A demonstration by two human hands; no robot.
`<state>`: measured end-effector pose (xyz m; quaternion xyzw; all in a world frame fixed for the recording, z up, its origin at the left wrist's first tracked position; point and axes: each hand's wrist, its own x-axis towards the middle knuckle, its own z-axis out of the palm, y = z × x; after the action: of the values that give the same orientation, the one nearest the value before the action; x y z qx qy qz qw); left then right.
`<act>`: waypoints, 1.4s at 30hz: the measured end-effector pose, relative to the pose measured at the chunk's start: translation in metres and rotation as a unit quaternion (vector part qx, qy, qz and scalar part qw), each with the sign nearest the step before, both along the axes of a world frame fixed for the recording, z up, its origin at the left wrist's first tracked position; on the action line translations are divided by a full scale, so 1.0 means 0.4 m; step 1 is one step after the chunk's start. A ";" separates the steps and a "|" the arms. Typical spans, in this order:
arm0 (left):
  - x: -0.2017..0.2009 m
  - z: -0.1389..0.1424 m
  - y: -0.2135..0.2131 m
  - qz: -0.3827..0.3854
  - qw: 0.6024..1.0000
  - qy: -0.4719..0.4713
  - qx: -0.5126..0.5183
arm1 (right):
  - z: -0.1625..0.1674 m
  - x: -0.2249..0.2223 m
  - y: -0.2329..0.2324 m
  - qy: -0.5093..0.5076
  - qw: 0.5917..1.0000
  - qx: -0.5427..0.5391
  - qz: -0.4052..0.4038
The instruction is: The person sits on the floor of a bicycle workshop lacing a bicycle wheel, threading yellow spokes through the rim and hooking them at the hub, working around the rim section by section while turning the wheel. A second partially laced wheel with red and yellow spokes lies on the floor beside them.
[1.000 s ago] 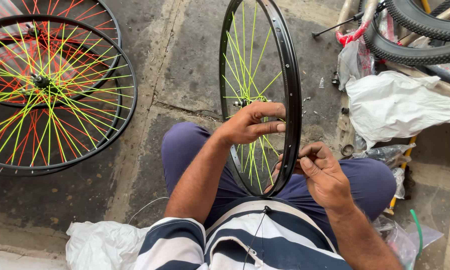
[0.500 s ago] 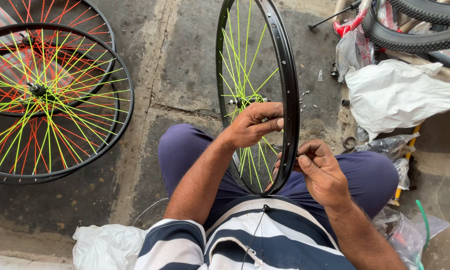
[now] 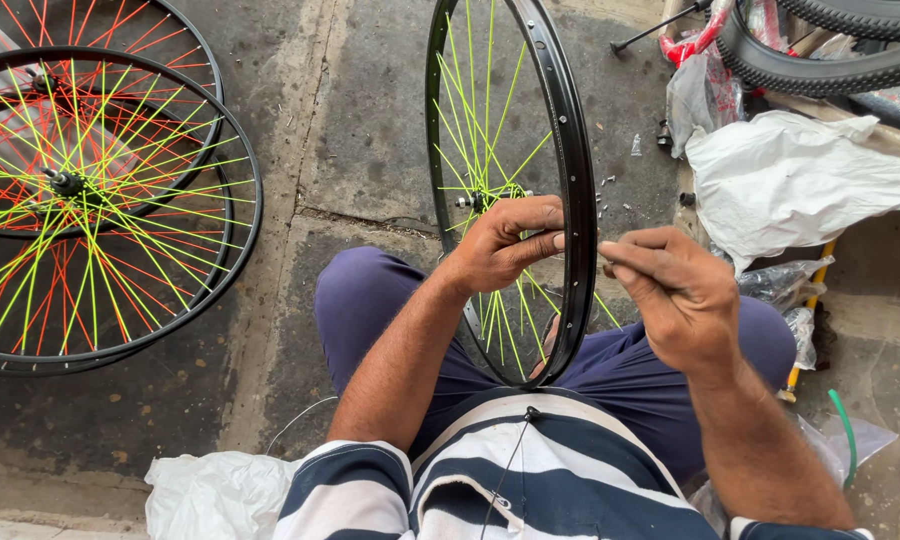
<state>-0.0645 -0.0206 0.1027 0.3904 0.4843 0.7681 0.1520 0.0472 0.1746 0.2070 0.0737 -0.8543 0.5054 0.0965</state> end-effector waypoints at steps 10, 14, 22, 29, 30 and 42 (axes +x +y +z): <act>-0.007 -0.006 -0.008 0.009 1.000 0.026 0.009 | 0.109 -0.076 -0.078 0.065 0.972 0.226 0.023; -0.009 -0.002 -0.009 0.024 0.999 0.046 0.002 | 0.132 -0.088 -0.092 0.059 0.961 0.267 0.033; -0.010 -0.002 -0.010 0.021 0.999 0.050 -0.006 | 0.145 -0.100 -0.106 0.065 0.949 0.305 0.043; -0.005 -0.016 -0.013 -0.014 0.999 -0.019 0.023 | 0.153 -0.099 -0.116 0.075 0.952 0.291 0.064; -0.002 -0.020 -0.011 -0.028 0.997 -0.062 0.035 | 0.155 -0.101 -0.116 0.077 0.946 0.309 0.065; 0.003 -0.045 -0.008 -0.050 0.987 -0.143 0.051 | 0.177 -0.121 -0.115 0.134 0.900 0.399 0.113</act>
<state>-0.0632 -0.0236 0.0846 0.3075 0.3975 0.8312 0.2376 -0.0012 0.1285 0.2777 0.2690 -0.9493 0.1151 0.1154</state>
